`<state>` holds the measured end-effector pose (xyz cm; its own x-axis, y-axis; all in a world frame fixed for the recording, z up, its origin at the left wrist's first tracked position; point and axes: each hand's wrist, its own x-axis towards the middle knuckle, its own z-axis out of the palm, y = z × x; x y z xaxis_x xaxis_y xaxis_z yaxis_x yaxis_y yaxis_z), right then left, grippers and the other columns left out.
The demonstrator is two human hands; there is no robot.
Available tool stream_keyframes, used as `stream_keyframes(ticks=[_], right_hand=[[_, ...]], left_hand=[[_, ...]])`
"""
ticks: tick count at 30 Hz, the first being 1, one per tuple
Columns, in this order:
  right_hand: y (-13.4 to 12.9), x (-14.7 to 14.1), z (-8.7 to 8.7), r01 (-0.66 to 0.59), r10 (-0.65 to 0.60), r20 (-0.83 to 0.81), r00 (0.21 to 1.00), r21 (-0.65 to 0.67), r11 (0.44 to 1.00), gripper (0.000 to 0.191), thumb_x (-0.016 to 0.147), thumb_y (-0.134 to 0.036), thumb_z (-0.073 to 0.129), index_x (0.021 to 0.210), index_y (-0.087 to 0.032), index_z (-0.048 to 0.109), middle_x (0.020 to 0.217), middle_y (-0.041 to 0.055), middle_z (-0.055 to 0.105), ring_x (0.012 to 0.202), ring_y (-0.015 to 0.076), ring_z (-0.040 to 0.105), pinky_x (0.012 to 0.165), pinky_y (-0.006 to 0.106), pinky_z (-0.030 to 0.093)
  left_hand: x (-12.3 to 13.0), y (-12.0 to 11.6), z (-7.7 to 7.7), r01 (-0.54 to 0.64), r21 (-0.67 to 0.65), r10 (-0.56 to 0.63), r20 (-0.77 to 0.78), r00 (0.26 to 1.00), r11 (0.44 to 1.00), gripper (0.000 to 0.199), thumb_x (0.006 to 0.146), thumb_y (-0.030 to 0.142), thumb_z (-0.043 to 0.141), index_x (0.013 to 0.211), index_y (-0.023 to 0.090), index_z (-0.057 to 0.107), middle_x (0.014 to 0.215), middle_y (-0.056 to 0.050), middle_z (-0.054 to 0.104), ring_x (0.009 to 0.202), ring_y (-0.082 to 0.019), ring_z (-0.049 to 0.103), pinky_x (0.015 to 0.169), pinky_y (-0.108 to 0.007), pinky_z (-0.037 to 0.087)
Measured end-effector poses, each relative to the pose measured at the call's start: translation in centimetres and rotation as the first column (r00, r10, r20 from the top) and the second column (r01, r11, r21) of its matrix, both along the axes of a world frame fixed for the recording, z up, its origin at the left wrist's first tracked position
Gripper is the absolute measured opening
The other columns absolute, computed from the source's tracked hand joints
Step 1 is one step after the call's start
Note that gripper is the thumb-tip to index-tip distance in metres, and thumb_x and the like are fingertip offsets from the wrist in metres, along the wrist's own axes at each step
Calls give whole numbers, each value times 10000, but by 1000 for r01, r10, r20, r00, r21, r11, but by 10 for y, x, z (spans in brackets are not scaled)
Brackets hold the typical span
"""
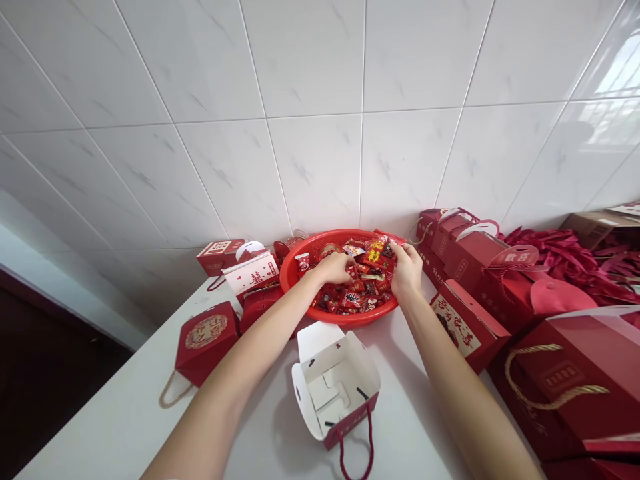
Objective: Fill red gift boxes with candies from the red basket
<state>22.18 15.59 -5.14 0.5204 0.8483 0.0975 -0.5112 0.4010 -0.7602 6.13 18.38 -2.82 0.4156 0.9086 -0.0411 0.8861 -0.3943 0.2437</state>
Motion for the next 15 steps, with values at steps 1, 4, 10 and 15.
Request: stream_keyframes(ticks=[1, 4, 10, 15], right_hand=[[0, 0, 1, 1, -1, 1, 1000, 2, 1000, 276, 536, -323, 774, 683, -196, 577, 703, -32, 633, 685, 133, 584, 649, 259, 495], [-1, -1, 2, 5, -5, -3, 1000, -2, 1000, 257, 541, -312, 762, 678, -196, 579, 694, -33, 631, 679, 133, 584, 640, 259, 497], [0, 0, 2, 2, -3, -15, 1000, -15, 1000, 274, 522, -307, 764, 693, -191, 583, 684, -39, 625, 671, 128, 580, 627, 252, 482], [-1, -1, 3, -1, 1, -4, 1000, 4, 1000, 260, 538, -311, 762, 671, -194, 571, 679, -41, 619, 662, 124, 568, 619, 250, 485]], left_hand=[[-1, 1, 1, -34, 37, 34, 4, 999, 999, 519, 651, 173, 729, 1168, 218, 732, 981, -72, 734, 1035, -309, 651, 816, -308, 504], [-2, 2, 1, -68, 107, 62, 54, 997, 992, 470, 667, 155, 698, 1130, 216, 752, 895, -67, 731, 1095, -319, 625, 858, -320, 497], [-1, 7, -1, -65, 95, 44, 209, 977, 993, 379, 658, 157, 730, 1030, 204, 780, 702, 2, 664, 864, -248, 654, 815, -301, 494], [0, 9, -1, -62, 46, 44, 317, 948, 997, 330, 642, 182, 780, 971, 204, 781, 741, 21, 676, 825, -219, 652, 797, -286, 502]])
